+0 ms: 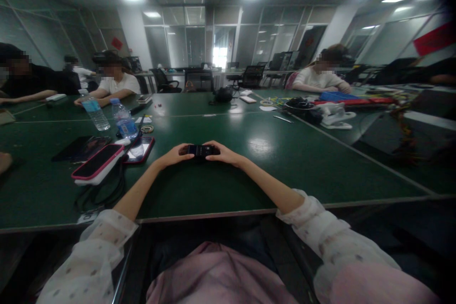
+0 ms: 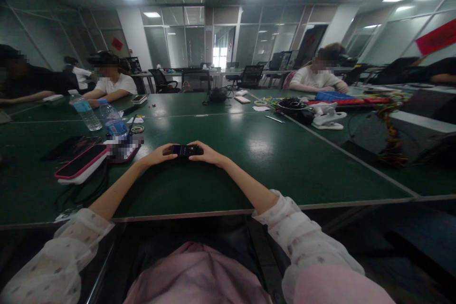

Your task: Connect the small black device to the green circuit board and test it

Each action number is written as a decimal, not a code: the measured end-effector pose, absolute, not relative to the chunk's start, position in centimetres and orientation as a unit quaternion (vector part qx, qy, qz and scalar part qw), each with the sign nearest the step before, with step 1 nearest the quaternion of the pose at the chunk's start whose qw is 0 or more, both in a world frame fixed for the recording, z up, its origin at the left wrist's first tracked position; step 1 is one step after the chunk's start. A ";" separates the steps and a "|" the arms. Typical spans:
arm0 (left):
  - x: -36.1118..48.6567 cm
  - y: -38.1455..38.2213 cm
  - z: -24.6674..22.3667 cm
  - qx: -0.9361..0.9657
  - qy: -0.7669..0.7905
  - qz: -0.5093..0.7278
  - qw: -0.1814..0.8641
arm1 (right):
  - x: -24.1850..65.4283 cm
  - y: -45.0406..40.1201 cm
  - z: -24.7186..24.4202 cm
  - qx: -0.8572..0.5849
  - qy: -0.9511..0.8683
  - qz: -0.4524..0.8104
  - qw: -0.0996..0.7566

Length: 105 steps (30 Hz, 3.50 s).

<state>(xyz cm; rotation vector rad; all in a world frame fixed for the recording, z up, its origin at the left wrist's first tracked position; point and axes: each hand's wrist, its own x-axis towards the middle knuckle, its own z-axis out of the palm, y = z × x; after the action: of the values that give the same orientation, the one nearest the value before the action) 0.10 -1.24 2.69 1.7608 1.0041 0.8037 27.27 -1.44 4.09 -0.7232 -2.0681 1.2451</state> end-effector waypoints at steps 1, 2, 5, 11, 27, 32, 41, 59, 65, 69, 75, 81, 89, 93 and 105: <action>0.1 -1.2 2.6 0.719 0.407 0.327 0.460 | 27.3 -1.3 4.0 -0.271 -0.780 0.472 0.309; 0.1 -1.1 2.6 0.721 0.405 0.327 0.457 | 27.3 -1.2 3.9 -0.271 -0.779 0.472 0.312; 0.0 -0.9 2.6 0.726 0.401 0.325 0.454 | 27.4 -1.1 3.8 -0.273 -0.776 0.473 0.316; 0.1 -1.1 2.7 0.728 0.398 0.322 0.455 | 27.3 -1.1 3.9 -0.278 -0.761 0.489 0.322; 0.1 -1.2 2.8 0.730 0.401 0.318 0.453 | 27.1 -0.9 3.9 -0.333 -0.720 0.503 0.342; 0.1 -1.0 2.5 0.735 0.390 0.321 0.452 | 27.1 -0.6 3.4 -0.323 -0.716 0.504 0.360; 0.1 -1.3 2.5 0.722 0.391 0.330 0.466 | 27.0 -0.2 2.7 -0.306 -0.697 0.527 0.378; 0.4 -1.6 2.7 0.711 0.390 0.337 0.479 | 26.9 -0.5 2.9 -0.349 -0.727 0.480 0.346; 0.4 -1.6 2.6 0.710 0.393 0.338 0.476 | 26.5 -1.0 2.9 -0.357 -0.729 0.464 0.356; 0.4 -1.7 2.7 0.711 0.397 0.336 0.473 | 26.3 -1.0 2.7 -0.360 -0.727 0.451 0.373; 0.5 -2.0 3.1 0.710 0.401 0.334 0.472 | 26.3 -0.8 2.5 -0.357 -0.722 0.454 0.382; 0.5 -1.9 3.0 0.709 0.399 0.336 0.474 | 26.2 -0.6 2.1 -0.367 -0.714 0.446 0.395; 0.4 -1.8 2.9 0.708 0.402 0.335 0.474 | 26.1 -0.6 2.2 -0.367 -0.713 0.443 0.402; 0.4 -1.8 2.7 0.711 0.393 0.336 0.476 | 26.2 -0.7 2.3 -0.363 -0.718 0.440 0.399; 0.3 -1.3 2.4 0.714 0.405 0.334 0.463 | 26.0 -0.4 2.2 -0.403 -0.744 0.373 0.381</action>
<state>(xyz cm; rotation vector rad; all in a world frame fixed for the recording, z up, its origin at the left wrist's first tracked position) 0.30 -1.31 2.41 1.7564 0.9946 0.8212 26.04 -0.40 2.22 -1.0285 -1.8988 0.9533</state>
